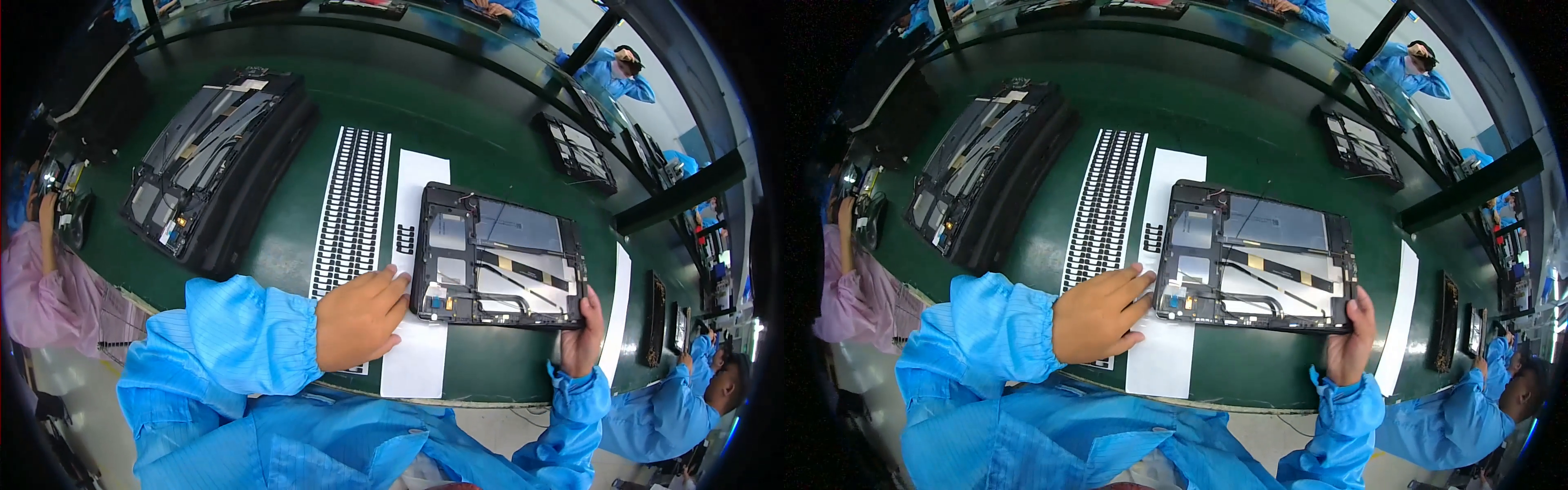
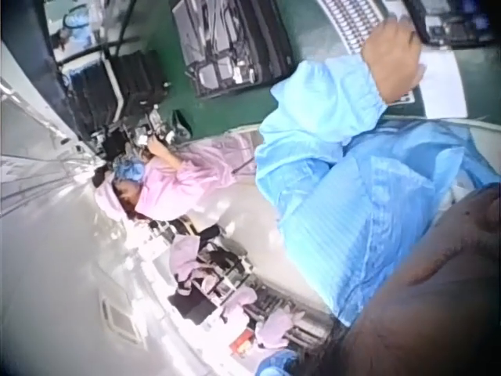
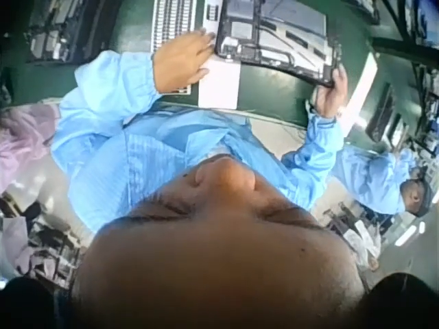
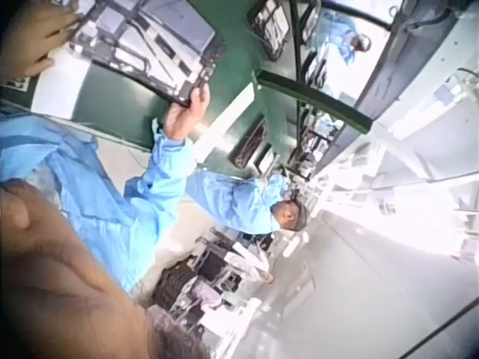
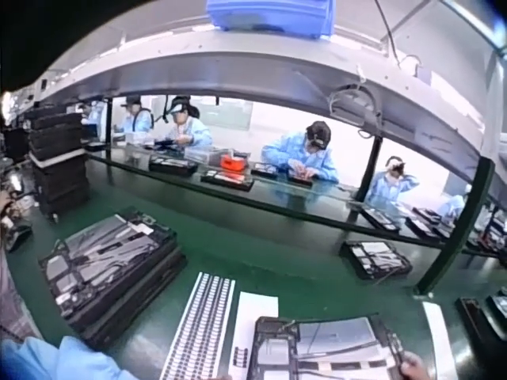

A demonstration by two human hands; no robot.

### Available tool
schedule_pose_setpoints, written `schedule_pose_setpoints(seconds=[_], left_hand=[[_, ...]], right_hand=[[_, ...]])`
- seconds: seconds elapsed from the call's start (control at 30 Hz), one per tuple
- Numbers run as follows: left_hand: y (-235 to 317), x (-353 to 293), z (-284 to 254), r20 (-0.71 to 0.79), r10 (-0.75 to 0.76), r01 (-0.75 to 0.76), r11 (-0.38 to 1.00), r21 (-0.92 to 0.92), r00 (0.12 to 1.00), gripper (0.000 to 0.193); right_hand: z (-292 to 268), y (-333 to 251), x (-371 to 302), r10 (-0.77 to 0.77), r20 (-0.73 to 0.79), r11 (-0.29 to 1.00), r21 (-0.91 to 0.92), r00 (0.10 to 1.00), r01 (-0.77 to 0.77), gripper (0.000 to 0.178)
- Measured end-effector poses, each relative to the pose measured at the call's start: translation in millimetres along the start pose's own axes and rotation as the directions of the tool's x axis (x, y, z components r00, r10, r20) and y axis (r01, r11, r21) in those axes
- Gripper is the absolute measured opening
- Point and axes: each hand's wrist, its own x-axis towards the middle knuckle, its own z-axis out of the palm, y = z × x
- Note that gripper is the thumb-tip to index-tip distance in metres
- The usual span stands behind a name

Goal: The person assembles internal components of a tablet chassis by applying adhesive labels and arranging ribbon cables and an internal battery by hand.

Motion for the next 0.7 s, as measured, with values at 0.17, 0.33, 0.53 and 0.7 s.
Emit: schedule_pose_setpoints(seconds=[0.17, 0.33, 0.53, 0.7], left_hand=[[-8, -2, 4, -0.010, 0.118, -0.117, 0.992, 0.039, 0.993, 0.048], [-16, 0, 1, 0.004, 0.186, -0.186, 0.982, 0.026, 0.983, 0.049], [-28, 5, 3, -0.138, 0.121, -0.133, 0.988, -0.082, 0.983, 0.047], [-28, 3, 8, -0.041, 0.098, -0.099, 0.995, -0.032, 0.994, 0.055]], right_hand=[[-9, 7, 1, -0.060, -0.084, 0.998, -0.015, 0.995, 0.059, 0.033], [3, -4, 4, -0.554, 0.344, -0.121, -0.934, 0.758, 0.335, 0.020], [150, 14, -12, -0.211, 0.679, 0.032, -0.714, 0.703, 0.699, 0.018], [199, 66, -1, -0.046, 0.858, -0.252, -0.505, 0.511, 0.826, 0.015]])
